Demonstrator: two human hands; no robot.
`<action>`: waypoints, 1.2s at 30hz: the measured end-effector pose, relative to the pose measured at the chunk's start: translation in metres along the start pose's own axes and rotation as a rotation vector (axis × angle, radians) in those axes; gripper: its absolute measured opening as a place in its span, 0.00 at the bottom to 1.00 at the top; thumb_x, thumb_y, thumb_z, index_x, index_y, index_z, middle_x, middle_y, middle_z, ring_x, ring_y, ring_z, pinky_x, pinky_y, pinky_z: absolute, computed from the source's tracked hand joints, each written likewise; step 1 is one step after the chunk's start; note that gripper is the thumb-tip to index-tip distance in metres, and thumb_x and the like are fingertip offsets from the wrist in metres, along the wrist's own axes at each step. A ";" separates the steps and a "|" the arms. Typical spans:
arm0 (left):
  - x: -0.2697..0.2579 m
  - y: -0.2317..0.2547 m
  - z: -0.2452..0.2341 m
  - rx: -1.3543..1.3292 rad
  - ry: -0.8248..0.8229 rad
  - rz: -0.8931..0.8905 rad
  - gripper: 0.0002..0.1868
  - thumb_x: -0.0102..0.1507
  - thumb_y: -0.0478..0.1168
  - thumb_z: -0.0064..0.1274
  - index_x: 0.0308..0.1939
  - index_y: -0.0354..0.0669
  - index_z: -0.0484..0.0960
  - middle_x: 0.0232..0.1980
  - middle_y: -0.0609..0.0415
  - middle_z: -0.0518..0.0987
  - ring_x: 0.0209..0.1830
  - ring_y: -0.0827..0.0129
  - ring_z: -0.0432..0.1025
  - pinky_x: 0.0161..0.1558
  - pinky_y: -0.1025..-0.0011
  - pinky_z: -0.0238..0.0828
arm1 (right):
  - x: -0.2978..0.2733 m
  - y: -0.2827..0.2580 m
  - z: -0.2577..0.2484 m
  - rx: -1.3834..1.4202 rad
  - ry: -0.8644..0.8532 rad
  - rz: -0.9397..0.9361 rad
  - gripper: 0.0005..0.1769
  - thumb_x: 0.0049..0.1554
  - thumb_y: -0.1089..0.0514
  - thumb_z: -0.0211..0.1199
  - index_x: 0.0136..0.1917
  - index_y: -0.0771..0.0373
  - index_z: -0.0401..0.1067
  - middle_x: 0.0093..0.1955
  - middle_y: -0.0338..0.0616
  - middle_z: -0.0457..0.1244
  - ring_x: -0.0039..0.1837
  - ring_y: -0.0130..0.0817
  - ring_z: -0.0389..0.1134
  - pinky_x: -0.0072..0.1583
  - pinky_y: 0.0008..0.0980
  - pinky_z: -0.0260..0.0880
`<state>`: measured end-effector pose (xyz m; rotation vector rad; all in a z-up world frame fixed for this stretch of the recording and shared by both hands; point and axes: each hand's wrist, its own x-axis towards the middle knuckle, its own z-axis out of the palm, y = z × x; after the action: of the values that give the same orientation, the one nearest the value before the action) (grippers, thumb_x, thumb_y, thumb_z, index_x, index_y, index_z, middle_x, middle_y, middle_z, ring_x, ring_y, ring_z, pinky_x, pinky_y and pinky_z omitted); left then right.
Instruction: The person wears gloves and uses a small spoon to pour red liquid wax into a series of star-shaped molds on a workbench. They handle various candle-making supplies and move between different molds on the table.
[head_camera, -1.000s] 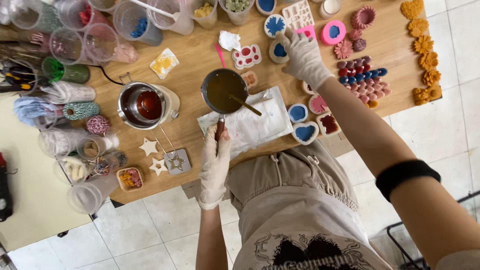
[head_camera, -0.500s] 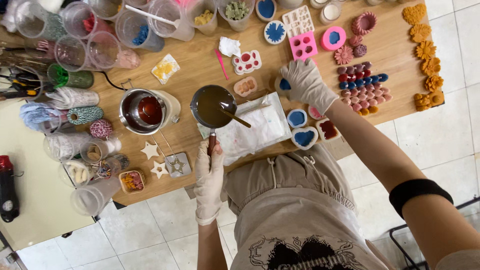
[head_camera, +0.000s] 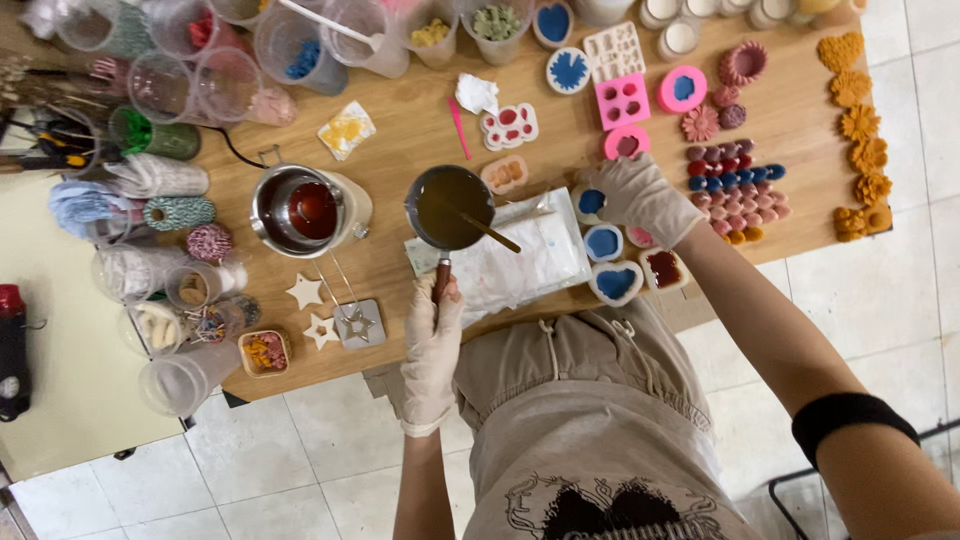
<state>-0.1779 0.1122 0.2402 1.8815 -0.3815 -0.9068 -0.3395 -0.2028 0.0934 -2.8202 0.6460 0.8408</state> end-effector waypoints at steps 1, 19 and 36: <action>0.001 -0.002 -0.001 -0.066 -0.024 -0.039 0.12 0.72 0.43 0.48 0.55 0.40 0.76 0.40 0.57 0.73 0.40 0.73 0.65 0.44 0.70 0.66 | 0.003 0.001 -0.003 0.082 -0.025 0.041 0.27 0.49 0.39 0.70 0.55 0.56 0.77 0.49 0.44 0.70 0.54 0.42 0.72 0.52 0.44 0.71; -0.028 -0.019 -0.015 -0.202 0.135 -0.087 0.10 0.70 0.40 0.52 0.51 0.37 0.79 0.36 0.62 0.75 0.35 0.81 0.62 0.38 0.77 0.65 | 0.128 -0.084 -0.039 -0.167 0.213 -0.158 0.31 0.43 0.45 0.72 0.59 0.55 0.73 0.50 0.44 0.71 0.53 0.43 0.72 0.50 0.42 0.72; -0.017 -0.017 -0.048 -0.140 0.030 0.084 0.12 0.71 0.45 0.47 0.46 0.39 0.78 0.27 0.63 0.69 0.26 0.81 0.62 0.28 0.76 0.61 | -0.091 -0.194 -0.082 0.450 0.633 0.437 0.44 0.35 0.33 0.77 0.52 0.64 0.67 0.35 0.55 0.65 0.32 0.52 0.67 0.35 0.50 0.66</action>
<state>-0.1561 0.1608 0.2443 1.7361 -0.3664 -0.8269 -0.2830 -0.0147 0.2116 -2.5152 1.3627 -0.1953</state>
